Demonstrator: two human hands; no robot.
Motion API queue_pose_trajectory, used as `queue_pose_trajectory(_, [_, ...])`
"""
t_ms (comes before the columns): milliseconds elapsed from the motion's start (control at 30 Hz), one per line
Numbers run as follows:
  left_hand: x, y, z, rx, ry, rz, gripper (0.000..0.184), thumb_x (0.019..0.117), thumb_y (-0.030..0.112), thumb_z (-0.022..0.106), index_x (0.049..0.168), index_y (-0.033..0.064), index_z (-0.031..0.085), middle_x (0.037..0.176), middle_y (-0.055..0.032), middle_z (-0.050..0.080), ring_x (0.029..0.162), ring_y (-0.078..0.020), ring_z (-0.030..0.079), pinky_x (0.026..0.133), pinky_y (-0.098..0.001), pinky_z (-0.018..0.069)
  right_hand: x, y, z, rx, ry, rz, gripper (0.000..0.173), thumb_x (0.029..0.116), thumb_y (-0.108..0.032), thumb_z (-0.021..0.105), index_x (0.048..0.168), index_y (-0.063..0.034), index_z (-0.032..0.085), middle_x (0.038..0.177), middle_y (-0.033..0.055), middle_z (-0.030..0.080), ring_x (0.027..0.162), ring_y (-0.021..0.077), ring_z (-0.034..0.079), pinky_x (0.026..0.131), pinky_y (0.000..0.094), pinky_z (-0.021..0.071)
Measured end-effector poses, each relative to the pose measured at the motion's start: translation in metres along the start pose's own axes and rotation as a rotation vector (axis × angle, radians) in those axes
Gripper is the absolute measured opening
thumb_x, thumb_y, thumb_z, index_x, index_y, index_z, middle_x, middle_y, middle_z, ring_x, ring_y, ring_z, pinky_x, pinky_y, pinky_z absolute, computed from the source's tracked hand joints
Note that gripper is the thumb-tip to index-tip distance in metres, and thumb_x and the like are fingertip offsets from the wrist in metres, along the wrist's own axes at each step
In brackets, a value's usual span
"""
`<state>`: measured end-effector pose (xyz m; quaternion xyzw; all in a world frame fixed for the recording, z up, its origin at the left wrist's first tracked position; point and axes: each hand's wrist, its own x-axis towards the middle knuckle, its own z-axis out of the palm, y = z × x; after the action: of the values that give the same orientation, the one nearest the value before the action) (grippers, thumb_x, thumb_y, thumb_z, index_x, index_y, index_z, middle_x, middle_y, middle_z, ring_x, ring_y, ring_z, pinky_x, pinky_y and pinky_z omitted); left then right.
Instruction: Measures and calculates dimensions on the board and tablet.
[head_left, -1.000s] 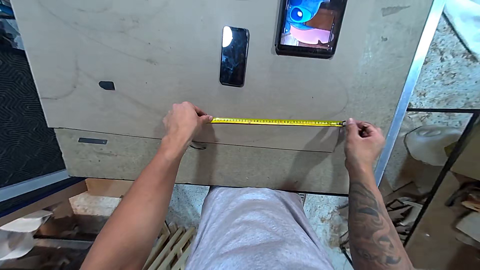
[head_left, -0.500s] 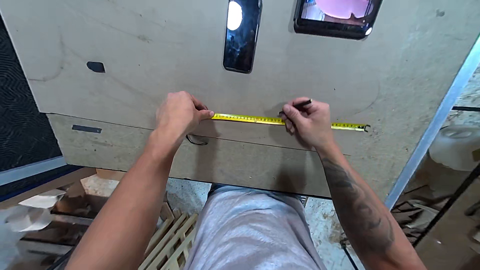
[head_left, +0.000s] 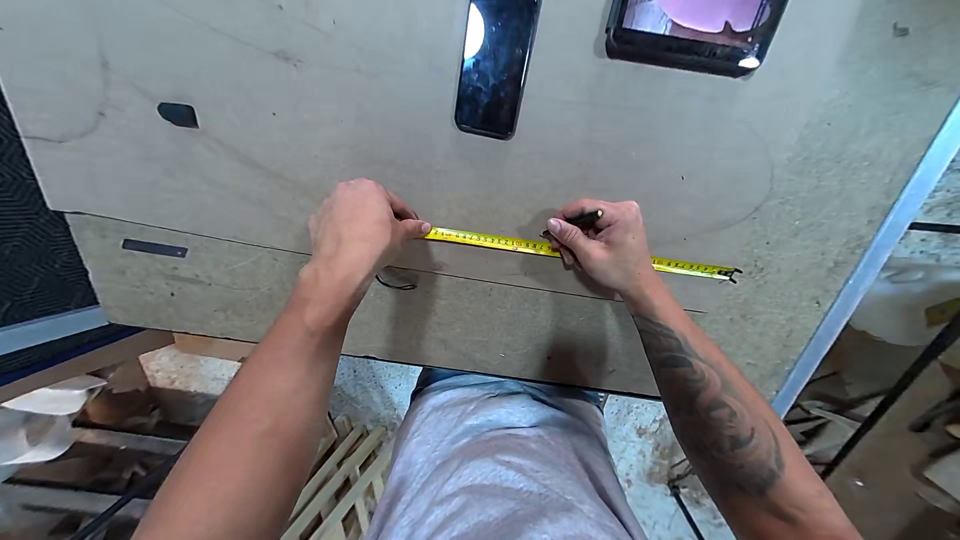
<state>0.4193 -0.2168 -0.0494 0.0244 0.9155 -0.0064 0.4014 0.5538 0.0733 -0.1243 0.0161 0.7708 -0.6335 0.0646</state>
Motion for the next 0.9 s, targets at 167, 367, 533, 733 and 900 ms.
queue_pose_trajectory(167, [0.001,-0.001,0.000,-0.001,0.007,0.006,0.029,0.0867,0.059,0.075,0.094,0.0311,0.080,0.095,-0.0073,0.075,0.092,-0.0338,0.070,0.072,-0.0675,0.0517,-0.002,0.002,0.002,-0.026,0.031,-0.011,0.014,0.1000,-0.015,0.067,0.098,-0.0023,0.073,0.073,0.0025,0.071,0.052,0.0088,0.063,0.045,0.0274,0.0555])
queue_pose_trajectory(367, [0.003,-0.006,0.001,-0.018,0.020,0.054,0.025,0.0877,0.056,0.075,0.093,0.0315,0.080,0.093,-0.0057,0.076,0.090,-0.0318,0.071,0.072,-0.0674,0.0518,-0.002,0.002,0.005,0.003,0.071,-0.001,0.014,0.1003,-0.014,0.067,0.098,-0.0010,0.073,0.070,0.0031,0.070,0.050,0.0099,0.063,0.044,0.0283,0.0561])
queue_pose_trajectory(533, [0.005,-0.008,0.002,-0.008,0.029,0.070,0.024,0.0875,0.057,0.075,0.091,0.0330,0.080,0.090,-0.0037,0.076,0.087,-0.0297,0.071,0.071,-0.0657,0.0522,-0.003,0.001,0.005,-0.003,0.079,-0.002,0.014,0.1003,-0.014,0.067,0.098,-0.0014,0.073,0.069,0.0024,0.069,0.049,0.0098,0.063,0.043,0.0284,0.0565])
queue_pose_trajectory(733, [0.006,-0.008,0.003,-0.008,0.057,0.090,0.025,0.0872,0.057,0.076,0.090,0.0326,0.081,0.090,-0.0032,0.075,0.088,-0.0288,0.071,0.070,-0.0649,0.0523,-0.002,0.003,0.004,0.011,0.060,-0.007,0.014,0.1001,-0.014,0.067,0.098,-0.0022,0.073,0.068,0.0019,0.069,0.048,0.0097,0.063,0.043,0.0287,0.0572])
queue_pose_trajectory(900, [0.005,-0.015,0.002,-0.118,0.048,0.137,0.020,0.0879,0.052,0.078,0.092,0.0321,0.081,0.093,-0.0026,0.074,0.088,-0.0250,0.070,0.073,-0.0606,0.0545,-0.006,-0.005,-0.005,0.173,0.367,-0.042,0.026,0.1093,-0.011,0.048,0.123,0.0058,0.064,0.102,0.0147,0.075,0.087,0.0252,0.076,0.079,0.0435,0.0673])
